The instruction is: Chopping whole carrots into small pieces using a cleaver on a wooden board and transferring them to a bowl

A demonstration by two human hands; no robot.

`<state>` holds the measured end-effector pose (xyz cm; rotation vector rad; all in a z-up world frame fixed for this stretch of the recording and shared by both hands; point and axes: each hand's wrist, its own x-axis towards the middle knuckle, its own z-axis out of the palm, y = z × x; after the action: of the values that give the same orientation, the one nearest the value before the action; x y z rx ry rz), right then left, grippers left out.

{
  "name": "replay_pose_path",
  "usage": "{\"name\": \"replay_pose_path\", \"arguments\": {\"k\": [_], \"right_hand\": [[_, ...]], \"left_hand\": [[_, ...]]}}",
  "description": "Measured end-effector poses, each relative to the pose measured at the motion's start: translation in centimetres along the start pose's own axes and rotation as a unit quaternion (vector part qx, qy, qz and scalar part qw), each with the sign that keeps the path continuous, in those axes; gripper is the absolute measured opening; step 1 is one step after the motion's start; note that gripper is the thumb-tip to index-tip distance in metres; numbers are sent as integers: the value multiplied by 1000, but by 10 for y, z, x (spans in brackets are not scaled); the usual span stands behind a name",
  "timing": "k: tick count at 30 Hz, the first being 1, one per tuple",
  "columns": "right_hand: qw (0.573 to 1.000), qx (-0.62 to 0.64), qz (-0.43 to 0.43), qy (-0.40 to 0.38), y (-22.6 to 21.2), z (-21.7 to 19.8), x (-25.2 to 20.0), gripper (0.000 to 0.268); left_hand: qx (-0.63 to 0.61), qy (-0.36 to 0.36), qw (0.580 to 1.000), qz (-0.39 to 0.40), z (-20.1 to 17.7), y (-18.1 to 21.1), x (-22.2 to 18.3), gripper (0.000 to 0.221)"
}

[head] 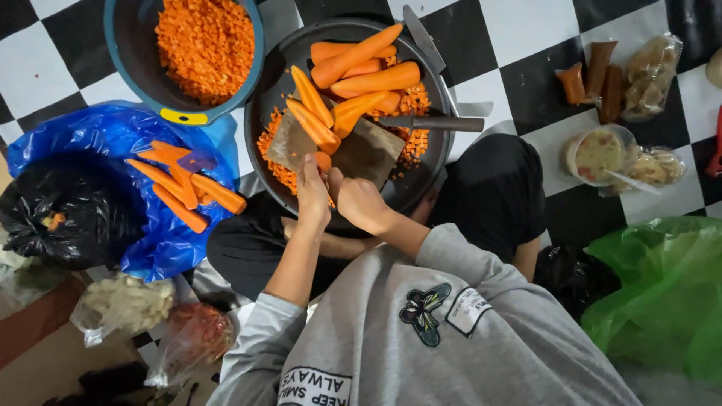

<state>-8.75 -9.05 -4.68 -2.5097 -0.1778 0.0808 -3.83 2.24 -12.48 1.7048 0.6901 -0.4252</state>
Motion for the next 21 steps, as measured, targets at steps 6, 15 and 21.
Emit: {"name": "replay_pose_path", "arguments": {"k": [6,15,21], "right_hand": [[999,14,38,-30,21,39,1,15],[995,15,85,-56,40,69,9,17],[962,39,179,-202,40,63,26,18]], "left_hand": [[-59,-67,995,36,0,27,-29,89],[-106,-91,990,14,-6,61,-50,73],[-125,-95,987,23,-3,67,-51,80]]}}
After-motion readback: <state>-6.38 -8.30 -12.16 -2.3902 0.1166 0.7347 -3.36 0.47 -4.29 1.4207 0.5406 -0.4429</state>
